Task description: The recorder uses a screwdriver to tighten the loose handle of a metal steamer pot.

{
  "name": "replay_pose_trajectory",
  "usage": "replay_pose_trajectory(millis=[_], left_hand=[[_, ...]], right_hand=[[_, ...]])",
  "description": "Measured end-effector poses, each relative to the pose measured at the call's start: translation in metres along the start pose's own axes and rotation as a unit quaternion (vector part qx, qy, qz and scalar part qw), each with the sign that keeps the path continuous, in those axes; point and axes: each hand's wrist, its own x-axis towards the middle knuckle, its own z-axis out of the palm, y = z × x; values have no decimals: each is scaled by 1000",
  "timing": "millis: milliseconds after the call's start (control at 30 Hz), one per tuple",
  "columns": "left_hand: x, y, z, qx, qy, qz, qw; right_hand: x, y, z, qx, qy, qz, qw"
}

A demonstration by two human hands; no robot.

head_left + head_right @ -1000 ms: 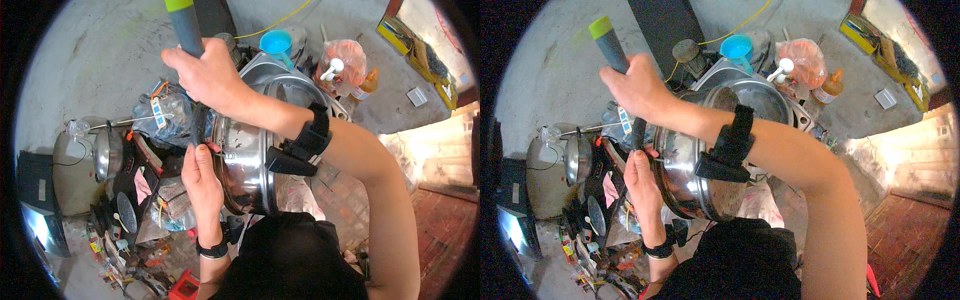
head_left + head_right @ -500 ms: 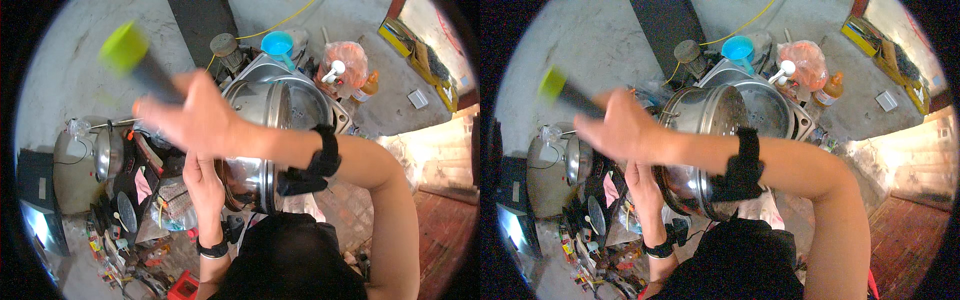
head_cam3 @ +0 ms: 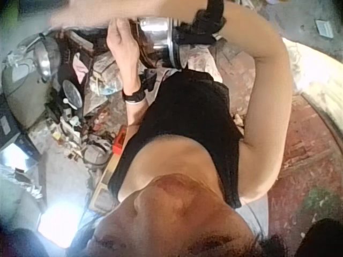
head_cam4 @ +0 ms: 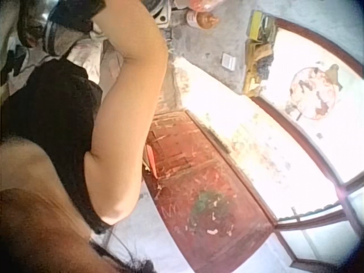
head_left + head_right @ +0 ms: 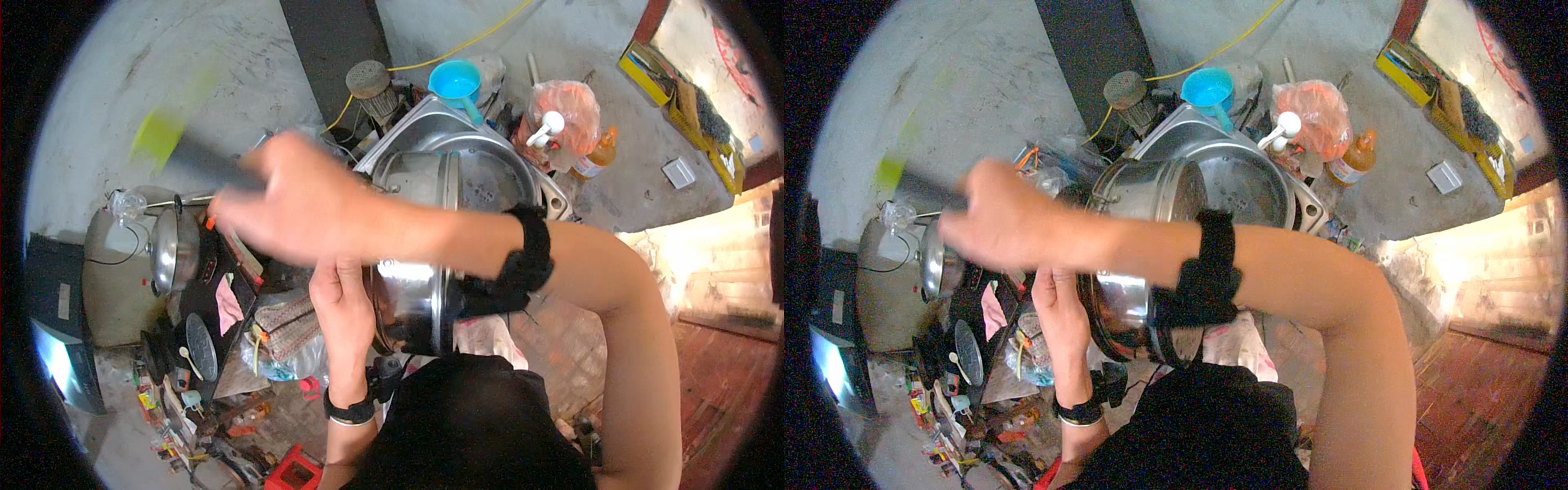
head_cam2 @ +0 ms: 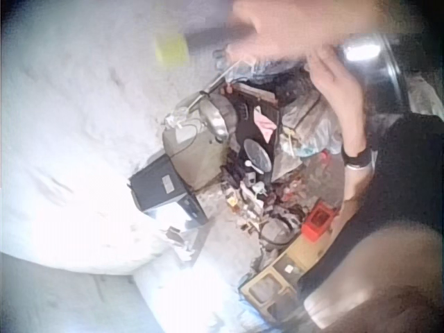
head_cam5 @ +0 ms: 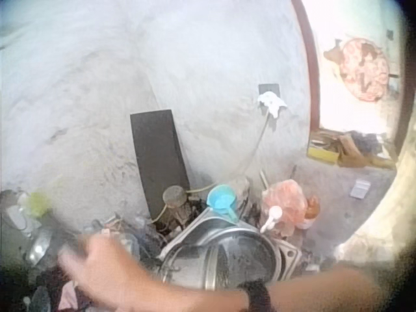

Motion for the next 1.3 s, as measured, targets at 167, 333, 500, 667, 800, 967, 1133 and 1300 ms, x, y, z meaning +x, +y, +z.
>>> replay_pose_trajectory(millis=[167,333,500,667,800,967,1133,1300], left_hand=[[2,1,-5,35,-16,14,999],[-1,-20,3,31,40,97,994],[-1,5,-4,16,-26,21,999],[-2,-9,-13,41,-10,80,996],[-8,-2,-9,19,-36,11,999],[-6,-2,-9,28,-23,60,998],[-8,1,-7,18,-23,4,1000],[0,2,-9,29,-17,49,998]], right_hand=[[17,-2,-21,-4,37,57,998],[1,-10,17,80,-29,-104,991],[44,28,-43,146,97,118,977],[13,-8,-4,89,25,87,992],[35,18,-53,315,126,168,925],[22,5,-23,321,86,120,935],[30,26,-58,266,206,105,936],[20,5,-31,336,132,65,930]])
